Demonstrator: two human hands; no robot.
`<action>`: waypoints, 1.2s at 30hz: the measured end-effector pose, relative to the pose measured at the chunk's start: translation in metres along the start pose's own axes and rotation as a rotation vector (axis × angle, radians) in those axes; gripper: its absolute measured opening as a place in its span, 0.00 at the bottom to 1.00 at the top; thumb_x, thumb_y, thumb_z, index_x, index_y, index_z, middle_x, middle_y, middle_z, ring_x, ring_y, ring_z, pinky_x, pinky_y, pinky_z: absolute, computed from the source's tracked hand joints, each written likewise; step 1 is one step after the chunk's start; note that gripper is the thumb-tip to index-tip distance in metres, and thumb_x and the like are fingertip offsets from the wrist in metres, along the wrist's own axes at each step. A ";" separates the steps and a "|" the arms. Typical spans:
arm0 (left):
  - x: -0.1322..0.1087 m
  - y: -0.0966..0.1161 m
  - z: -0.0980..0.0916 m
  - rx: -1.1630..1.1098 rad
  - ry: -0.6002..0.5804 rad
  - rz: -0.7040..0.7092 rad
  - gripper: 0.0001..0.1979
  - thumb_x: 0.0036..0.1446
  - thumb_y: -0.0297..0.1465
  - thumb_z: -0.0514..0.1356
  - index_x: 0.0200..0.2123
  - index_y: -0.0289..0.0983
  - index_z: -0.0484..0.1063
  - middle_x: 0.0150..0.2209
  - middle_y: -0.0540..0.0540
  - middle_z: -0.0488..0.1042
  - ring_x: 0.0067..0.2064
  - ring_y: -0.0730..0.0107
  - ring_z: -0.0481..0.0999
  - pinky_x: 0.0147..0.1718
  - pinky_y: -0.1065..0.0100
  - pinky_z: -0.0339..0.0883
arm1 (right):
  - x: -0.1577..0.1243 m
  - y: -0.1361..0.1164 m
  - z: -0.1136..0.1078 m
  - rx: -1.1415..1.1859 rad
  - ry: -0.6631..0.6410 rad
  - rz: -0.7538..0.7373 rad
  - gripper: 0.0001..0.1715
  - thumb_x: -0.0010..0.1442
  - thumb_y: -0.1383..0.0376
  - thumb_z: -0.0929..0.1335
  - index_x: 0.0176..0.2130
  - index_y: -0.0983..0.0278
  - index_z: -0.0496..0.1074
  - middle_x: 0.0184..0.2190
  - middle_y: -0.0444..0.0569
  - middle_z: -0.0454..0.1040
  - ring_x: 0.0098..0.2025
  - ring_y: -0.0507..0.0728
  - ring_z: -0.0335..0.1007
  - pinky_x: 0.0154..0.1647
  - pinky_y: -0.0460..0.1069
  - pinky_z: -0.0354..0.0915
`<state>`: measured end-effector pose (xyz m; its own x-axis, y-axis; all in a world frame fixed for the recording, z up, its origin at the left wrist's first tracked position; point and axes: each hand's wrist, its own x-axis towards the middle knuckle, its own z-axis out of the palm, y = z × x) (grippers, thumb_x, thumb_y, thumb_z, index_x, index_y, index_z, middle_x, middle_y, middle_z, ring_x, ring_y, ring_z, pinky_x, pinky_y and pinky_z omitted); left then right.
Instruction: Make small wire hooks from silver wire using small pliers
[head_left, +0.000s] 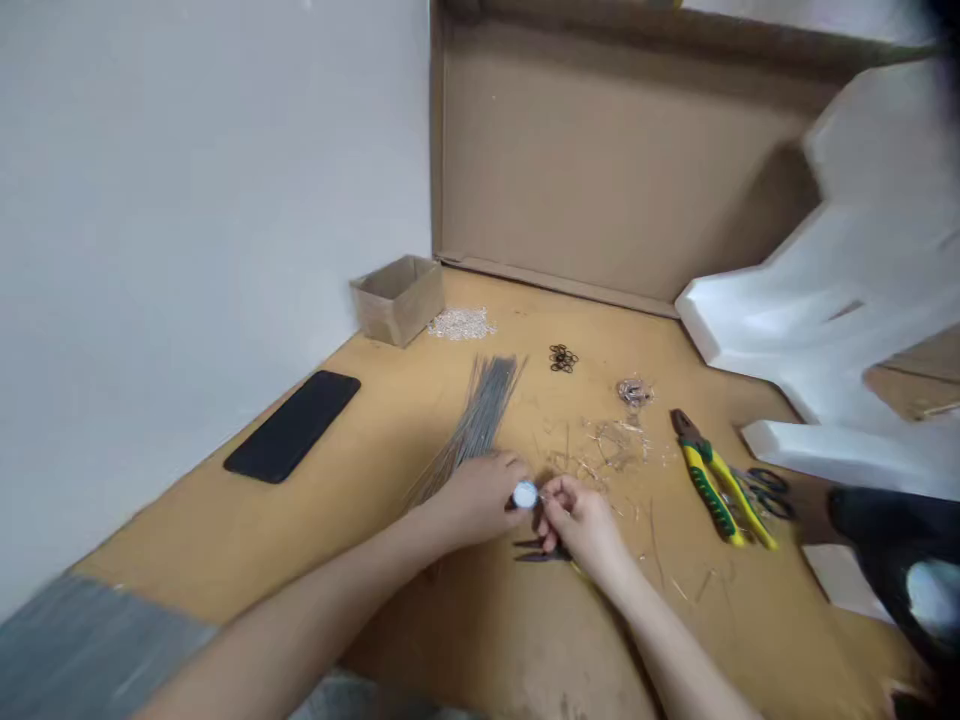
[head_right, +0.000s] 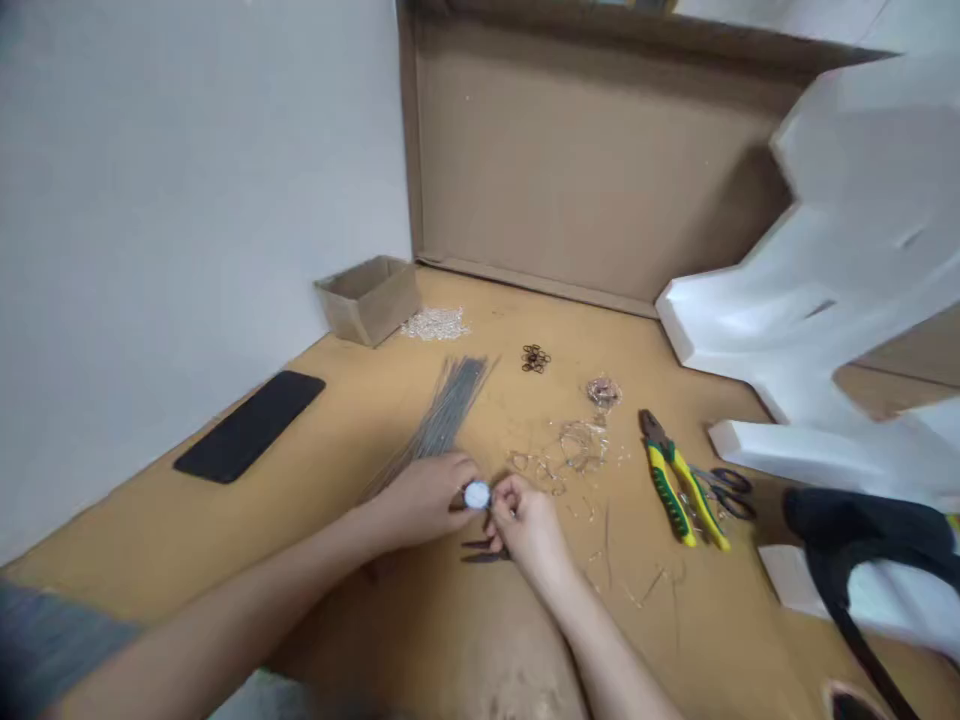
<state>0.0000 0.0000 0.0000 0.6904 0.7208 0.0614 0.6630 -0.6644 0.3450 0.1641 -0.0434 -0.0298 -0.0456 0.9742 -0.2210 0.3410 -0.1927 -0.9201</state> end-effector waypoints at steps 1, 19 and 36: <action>0.000 0.000 0.000 -0.001 -0.003 -0.001 0.05 0.50 0.31 0.54 0.30 0.37 0.65 0.32 0.47 0.70 0.35 0.67 0.70 0.29 0.70 0.59 | 0.001 0.001 0.000 0.024 -0.015 0.010 0.11 0.53 0.57 0.62 0.27 0.63 0.61 0.15 0.39 0.69 0.12 0.49 0.65 0.14 0.42 0.58; 0.001 -0.008 0.000 -0.068 0.000 -0.037 0.06 0.51 0.32 0.54 0.32 0.38 0.66 0.32 0.48 0.70 0.34 0.67 0.70 0.28 0.71 0.57 | -0.001 -0.015 -0.011 0.458 -0.159 0.054 0.17 0.51 0.55 0.68 0.29 0.66 0.64 0.14 0.43 0.72 0.11 0.48 0.65 0.09 0.38 0.51; 0.001 0.004 -0.012 -1.323 0.214 -0.146 0.11 0.47 0.34 0.63 0.32 0.35 0.69 0.26 0.51 0.71 0.28 0.75 0.70 0.30 0.71 0.63 | -0.006 -0.015 -0.003 0.914 -0.267 0.017 0.10 0.54 0.62 0.69 0.28 0.67 0.68 0.12 0.39 0.66 0.09 0.43 0.55 0.10 0.38 0.51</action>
<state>0.0000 0.0000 0.0127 0.4990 0.8652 0.0490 -0.1327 0.0204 0.9909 0.1617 -0.0458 -0.0141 -0.2994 0.9332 -0.1987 -0.5174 -0.3338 -0.7880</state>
